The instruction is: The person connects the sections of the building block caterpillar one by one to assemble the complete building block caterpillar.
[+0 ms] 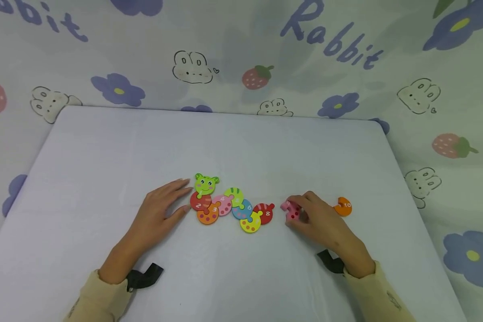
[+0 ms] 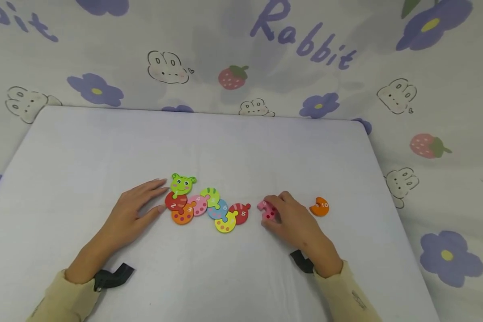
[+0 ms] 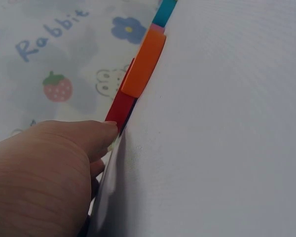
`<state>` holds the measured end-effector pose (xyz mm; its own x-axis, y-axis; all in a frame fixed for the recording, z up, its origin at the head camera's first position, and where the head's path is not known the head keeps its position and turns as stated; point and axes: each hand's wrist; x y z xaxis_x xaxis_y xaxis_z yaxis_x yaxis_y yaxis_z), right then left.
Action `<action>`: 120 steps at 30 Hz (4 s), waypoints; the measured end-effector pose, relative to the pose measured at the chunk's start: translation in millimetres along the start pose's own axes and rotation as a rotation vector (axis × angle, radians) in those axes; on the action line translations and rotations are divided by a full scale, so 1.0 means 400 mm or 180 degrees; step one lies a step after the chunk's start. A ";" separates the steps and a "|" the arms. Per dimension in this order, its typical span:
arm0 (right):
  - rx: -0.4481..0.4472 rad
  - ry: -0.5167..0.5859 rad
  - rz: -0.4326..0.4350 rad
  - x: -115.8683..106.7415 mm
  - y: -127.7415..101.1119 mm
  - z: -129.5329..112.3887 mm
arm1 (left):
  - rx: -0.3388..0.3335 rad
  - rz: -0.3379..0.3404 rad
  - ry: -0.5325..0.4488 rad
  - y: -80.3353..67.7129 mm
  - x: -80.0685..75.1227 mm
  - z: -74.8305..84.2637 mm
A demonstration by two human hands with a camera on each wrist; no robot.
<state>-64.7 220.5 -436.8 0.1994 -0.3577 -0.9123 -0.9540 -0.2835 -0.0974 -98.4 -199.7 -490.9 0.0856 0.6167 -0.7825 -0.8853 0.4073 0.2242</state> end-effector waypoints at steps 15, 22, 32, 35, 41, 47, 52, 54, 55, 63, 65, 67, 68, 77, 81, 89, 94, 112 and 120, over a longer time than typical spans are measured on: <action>-0.0264 -0.0190 -0.0178 0.004 0.067 -0.066 | 0.0013 -0.0016 0.0027 -0.002 -0.004 -0.001; -0.0430 -0.0126 -0.0048 0.023 0.071 -0.052 | -0.0004 -0.0012 0.0025 0.002 -0.003 -0.003; -0.0372 0.0009 -0.0208 0.021 0.071 -0.040 | -0.0027 -0.0022 -0.0021 0.004 0.001 0.001; -0.0315 0.0217 -0.0373 0.010 0.069 -0.030 | -0.0026 -0.0043 -0.0015 0.006 0.000 0.006; -0.0406 0.0526 -0.0424 -0.002 0.070 -0.012 | -0.0059 -0.0049 0.0013 0.006 -0.001 0.007; -0.0396 0.0631 -0.0318 0.007 0.077 -0.019 | -0.0030 0.0000 0.0023 0.001 -0.001 -0.001; -0.0311 0.0459 -0.0258 0.013 0.075 -0.030 | -0.0015 0.0017 0.0020 0.001 0.000 -0.004; -0.0329 0.0281 -0.0238 0.015 0.073 -0.035 | -0.0014 0.0010 0.0019 0.002 0.001 -0.004; -0.0347 0.0182 -0.0234 0.016 0.072 -0.037 | -0.0014 0.0009 0.0014 0.002 0.001 -0.004; -0.0476 0.0039 -0.0365 0.016 0.070 -0.034 | -0.0052 0.0008 0.0009 0.002 0.004 -0.001; -0.0480 0.0043 -0.0367 0.016 0.071 -0.031 | -0.0051 0.0009 -0.0011 0.001 0.003 -0.001; -0.0491 0.0054 -0.0374 0.015 0.072 -0.030 | -0.0045 0.0010 -0.0023 0.001 0.003 0.000; -0.0486 0.0067 -0.0380 0.015 0.073 -0.030 | -0.0046 0.0011 -0.0021 0.001 0.002 0.000; -0.0504 0.0090 -0.0231 0.024 0.074 -0.039 | -0.0058 -0.0041 0.0018 0.000 -0.002 0.000; -0.0557 0.0096 -0.0088 0.029 0.073 -0.043 | -0.0053 -0.0040 0.0029 0.002 -0.001 -0.001; -0.0483 0.0036 -0.0120 0.022 0.070 -0.056 | -0.0073 -0.0041 0.0027 0.004 -0.003 0.003; -0.0605 0.0038 -0.0059 0.025 0.070 -0.056 | -0.0072 -0.0047 0.0030 0.002 0.001 -0.002; -0.0652 -0.0176 -0.0022 0.032 0.072 -0.059 | -0.0071 -0.0041 0.0002 0.000 0.001 -0.001; -0.0546 -0.0299 -0.0094 0.015 0.070 -0.039 | -0.0003 0.0003 0.0020 -0.001 0.003 0.000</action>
<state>-86.8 196.6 -438.8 0.1973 -0.2647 -0.9439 -0.8943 -0.4429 -0.0628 -97.9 -199.2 -491.9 0.0821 0.6128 -0.7859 -0.8858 0.4062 0.2242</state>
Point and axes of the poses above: each hand's wrist, its own y-axis towards the middle knuckle, its own x-axis out of the palm, z = x × y, and after that the axes turned 1 degree about x, right-handed
